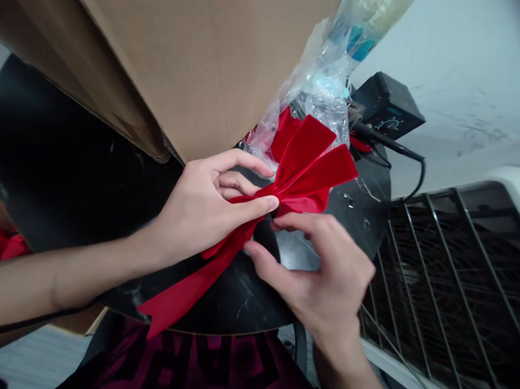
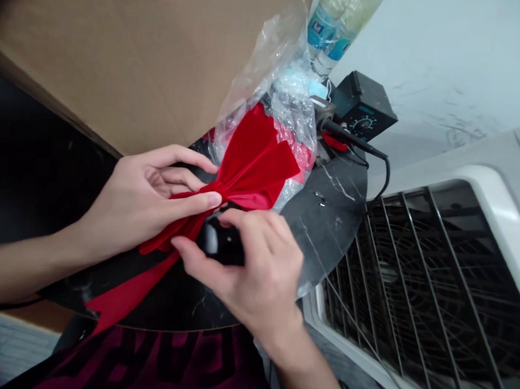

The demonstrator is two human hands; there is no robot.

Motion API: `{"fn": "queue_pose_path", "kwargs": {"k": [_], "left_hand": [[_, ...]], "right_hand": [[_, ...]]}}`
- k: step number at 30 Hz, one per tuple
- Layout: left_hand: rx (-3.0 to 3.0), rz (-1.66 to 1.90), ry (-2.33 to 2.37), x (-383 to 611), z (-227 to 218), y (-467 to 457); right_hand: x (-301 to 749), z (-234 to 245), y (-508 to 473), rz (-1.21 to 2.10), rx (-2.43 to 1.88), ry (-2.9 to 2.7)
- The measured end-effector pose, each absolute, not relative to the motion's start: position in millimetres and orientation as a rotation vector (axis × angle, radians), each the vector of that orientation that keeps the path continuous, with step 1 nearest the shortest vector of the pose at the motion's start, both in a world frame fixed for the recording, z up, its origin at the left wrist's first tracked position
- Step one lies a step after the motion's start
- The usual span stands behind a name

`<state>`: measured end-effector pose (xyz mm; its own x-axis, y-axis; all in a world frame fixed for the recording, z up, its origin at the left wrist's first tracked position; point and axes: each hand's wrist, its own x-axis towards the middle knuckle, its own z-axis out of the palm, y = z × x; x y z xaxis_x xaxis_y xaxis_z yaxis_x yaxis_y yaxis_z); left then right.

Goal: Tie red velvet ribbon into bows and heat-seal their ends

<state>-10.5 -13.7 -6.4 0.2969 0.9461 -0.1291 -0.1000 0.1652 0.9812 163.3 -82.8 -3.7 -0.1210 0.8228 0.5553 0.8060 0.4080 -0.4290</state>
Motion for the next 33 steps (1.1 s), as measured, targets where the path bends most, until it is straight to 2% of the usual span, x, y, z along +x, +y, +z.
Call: {"fn": "queue_pose_path", "kwargs": {"k": [6, 11, 17, 19, 22, 23, 24, 26, 27, 28, 33], "left_hand": [[1.177, 0.976, 0.982, -13.8, -7.0, -15.7], [1.105, 0.885, 0.934, -20.5, -10.0, -13.9], [1.124, 0.879, 0.892, -21.1, -13.9, -11.3], [1.106, 0.876, 0.898, -20.6, -13.6, -10.3], [1.136, 0.888, 0.924, -20.3, -12.9, -9.3], [1.165, 0.903, 0.933, -20.2, -12.7, -9.3], [1.195, 0.921, 0.941, -20.0, -12.7, -9.3], [1.242, 0.955, 0.948, -19.3, -12.7, -9.9], [1.255, 0.964, 0.95, -18.8, -12.8, -10.2], [1.265, 0.973, 0.952, -18.4, -12.9, -10.4], [1.279, 1.064, 0.948, -19.1, -12.0, -9.2]], "right_hand": [[136.1, -15.7, -87.1, 0.124, -1.601, -1.727], [147.3, -26.2, -90.6, 0.806, -1.532, -1.352], [157.3, -28.2, -110.3, 1.025, -1.438, -1.329], [168.5, -18.3, -119.1, 1.292, -1.476, -1.394], [196.1, 2.9, -128.8, 1.859, -1.545, -1.592], [205.5, 9.7, -129.8, 1.86, -1.588, -1.65], [213.3, 15.4, -129.2, 1.679, -1.655, -1.692], [219.8, 20.9, -123.6, 1.046, -1.747, -1.696], [217.4, 20.2, -119.4, 0.82, -1.732, -1.682], [211.5, 17.2, -115.0, 0.735, -1.702, -1.683], [169.8, -5.4, -112.3, 1.233, -1.668, -1.786]]}}
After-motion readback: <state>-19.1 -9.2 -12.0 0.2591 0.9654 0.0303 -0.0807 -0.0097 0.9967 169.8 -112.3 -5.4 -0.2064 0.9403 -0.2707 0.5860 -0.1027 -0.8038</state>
